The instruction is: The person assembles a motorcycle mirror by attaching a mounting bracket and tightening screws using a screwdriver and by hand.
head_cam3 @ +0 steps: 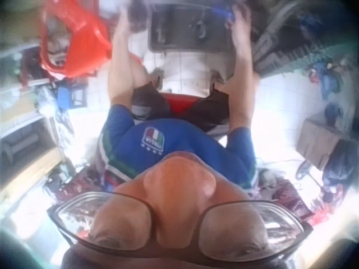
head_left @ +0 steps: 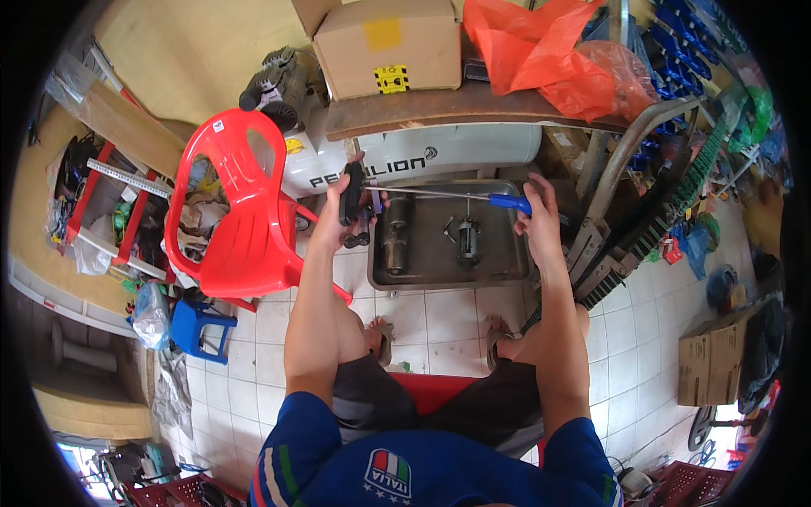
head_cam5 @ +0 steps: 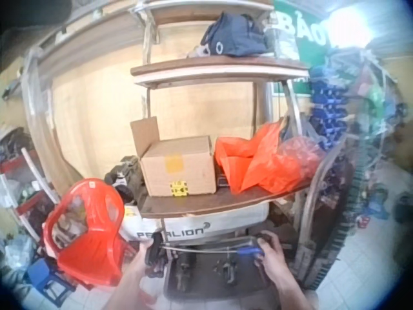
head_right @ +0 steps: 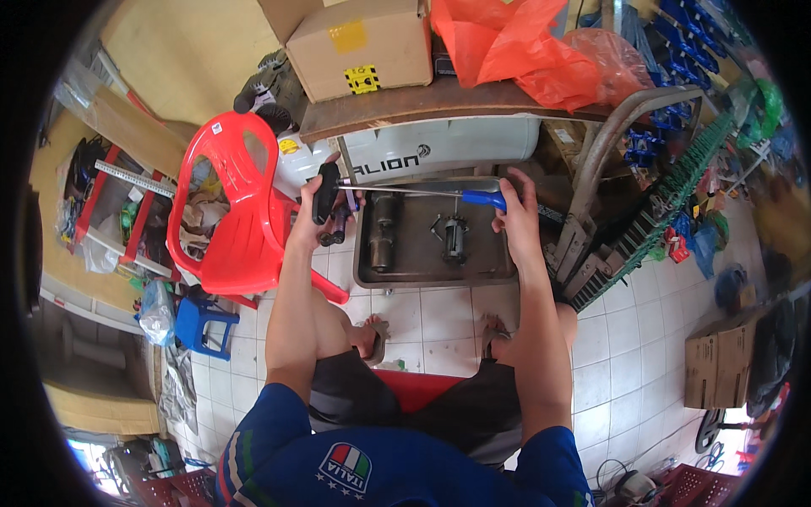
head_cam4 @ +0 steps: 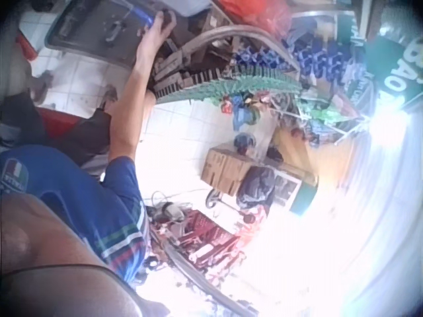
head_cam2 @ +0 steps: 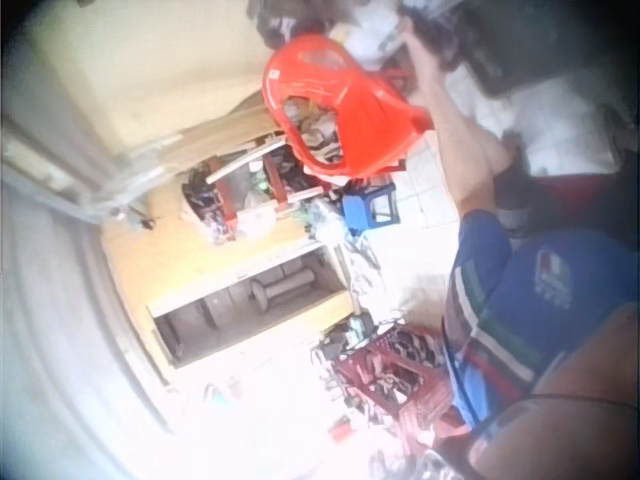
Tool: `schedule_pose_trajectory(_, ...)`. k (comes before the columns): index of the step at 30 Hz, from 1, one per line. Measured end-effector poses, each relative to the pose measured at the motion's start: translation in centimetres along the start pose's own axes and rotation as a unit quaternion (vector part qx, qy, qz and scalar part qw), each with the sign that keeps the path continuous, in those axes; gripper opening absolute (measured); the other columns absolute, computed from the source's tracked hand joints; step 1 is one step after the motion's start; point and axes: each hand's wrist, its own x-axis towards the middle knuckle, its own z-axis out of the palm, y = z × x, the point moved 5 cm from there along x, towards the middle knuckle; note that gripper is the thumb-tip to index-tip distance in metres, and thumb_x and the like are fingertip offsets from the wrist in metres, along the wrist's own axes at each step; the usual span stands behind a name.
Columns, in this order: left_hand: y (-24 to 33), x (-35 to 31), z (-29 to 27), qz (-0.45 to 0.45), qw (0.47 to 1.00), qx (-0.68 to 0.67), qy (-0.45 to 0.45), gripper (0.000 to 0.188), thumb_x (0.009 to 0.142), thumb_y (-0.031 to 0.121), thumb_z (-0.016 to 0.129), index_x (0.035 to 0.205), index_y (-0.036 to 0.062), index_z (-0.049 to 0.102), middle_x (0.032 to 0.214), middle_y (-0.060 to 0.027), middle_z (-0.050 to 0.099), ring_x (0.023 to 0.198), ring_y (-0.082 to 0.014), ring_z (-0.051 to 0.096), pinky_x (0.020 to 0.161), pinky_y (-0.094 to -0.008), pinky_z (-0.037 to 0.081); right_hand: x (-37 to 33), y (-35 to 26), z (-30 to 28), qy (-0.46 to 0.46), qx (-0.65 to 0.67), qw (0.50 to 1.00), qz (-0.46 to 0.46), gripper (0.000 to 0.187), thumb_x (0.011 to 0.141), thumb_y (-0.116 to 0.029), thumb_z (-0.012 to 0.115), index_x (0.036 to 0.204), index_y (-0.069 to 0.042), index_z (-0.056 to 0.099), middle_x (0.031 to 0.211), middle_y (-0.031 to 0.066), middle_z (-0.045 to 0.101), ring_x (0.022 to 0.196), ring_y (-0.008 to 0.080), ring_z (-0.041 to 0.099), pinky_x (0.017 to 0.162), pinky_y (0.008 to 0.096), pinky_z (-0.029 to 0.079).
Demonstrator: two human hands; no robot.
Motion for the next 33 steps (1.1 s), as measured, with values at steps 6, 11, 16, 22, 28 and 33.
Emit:
schedule_pose_trajectory(6,-0.9,0.1,0.6,-0.016,0.999,-0.031,0.008,0.065,0.096,0.061,0.034,0.155,0.0344,0.023,0.104,-0.0145,0.065,0.095,-0.0251,0.066,0.067,-0.0342,0.051,-0.2,-0.5,0.1,-0.002,0.14,0.99,0.004,0.04,0.103,-0.037,0.05,0.129,-0.008,0.052,0.069,0.0019,0.048,0.052,0.0099,0.04,0.047,0.0281,0.039)
schedule_pose_trajectory(11,-0.2,-0.3,1.0,0.004,1.0,-0.024,0.001,0.065,0.097,0.06,0.035,0.155,0.0328,0.023,0.101,-0.0128,0.065,0.094,-0.0245,0.066,0.067,-0.0333,0.05,-0.3,0.0,-1.2,-0.055,-0.033,0.997,0.049,0.054,0.106,-0.051,0.032,0.128,-0.005,0.05,0.063,-0.0004,0.042,0.051,0.0087,0.037,0.048,0.0277,0.035)
schedule_pose_trajectory(16,-0.9,0.0,0.4,-0.008,0.999,-0.038,-0.006,0.064,0.098,0.058,0.035,0.155,0.0301,0.023,0.103,-0.0127,0.064,0.095,-0.0236,0.066,0.068,-0.0317,0.051,-0.4,0.3,-1.2,-0.02,0.016,0.999,0.036,0.038,0.105,-0.038,0.043,0.128,-0.009,0.052,0.066,-0.0017,0.04,0.055,0.0086,0.038,0.05,0.0274,0.036)
schedule_pose_trajectory(22,0.1,-0.5,0.0,-0.016,1.0,-0.016,0.021,0.066,0.097,0.06,0.035,0.156,0.0314,0.022,0.104,-0.0131,0.064,0.097,-0.023,0.066,0.069,-0.032,0.051,-0.8,-1.2,-0.4,-0.151,0.154,0.974,0.06,0.034,0.102,-0.019,0.05,0.134,-0.009,0.05,0.085,-0.0006,0.047,0.078,0.0112,0.044,0.07,0.0301,0.038)
schedule_pose_trajectory(28,-0.1,-0.2,0.2,-0.012,1.0,-0.007,0.016,0.068,0.096,0.059,0.036,0.156,0.0306,0.022,0.103,-0.0137,0.065,0.096,-0.0215,0.065,0.068,-0.0314,0.048,-0.6,-0.4,-0.7,-0.129,0.129,0.982,0.054,0.05,0.104,-0.044,0.042,0.138,-0.007,0.047,0.093,0.0056,0.054,0.081,0.0151,0.051,0.074,0.0329,0.045)
schedule_pose_trajectory(33,-0.4,0.0,0.8,-0.002,1.0,0.026,0.015,0.069,0.095,0.059,0.036,0.156,0.0292,0.023,0.103,-0.0145,0.065,0.095,-0.0215,0.065,0.068,-0.0316,0.048,-1.0,-0.8,-0.4,-0.011,-0.124,0.992,0.019,0.078,0.102,-0.065,0.015,0.135,-0.006,0.054,0.065,0.0007,0.052,0.048,0.0102,0.042,0.045,0.0237,0.034)
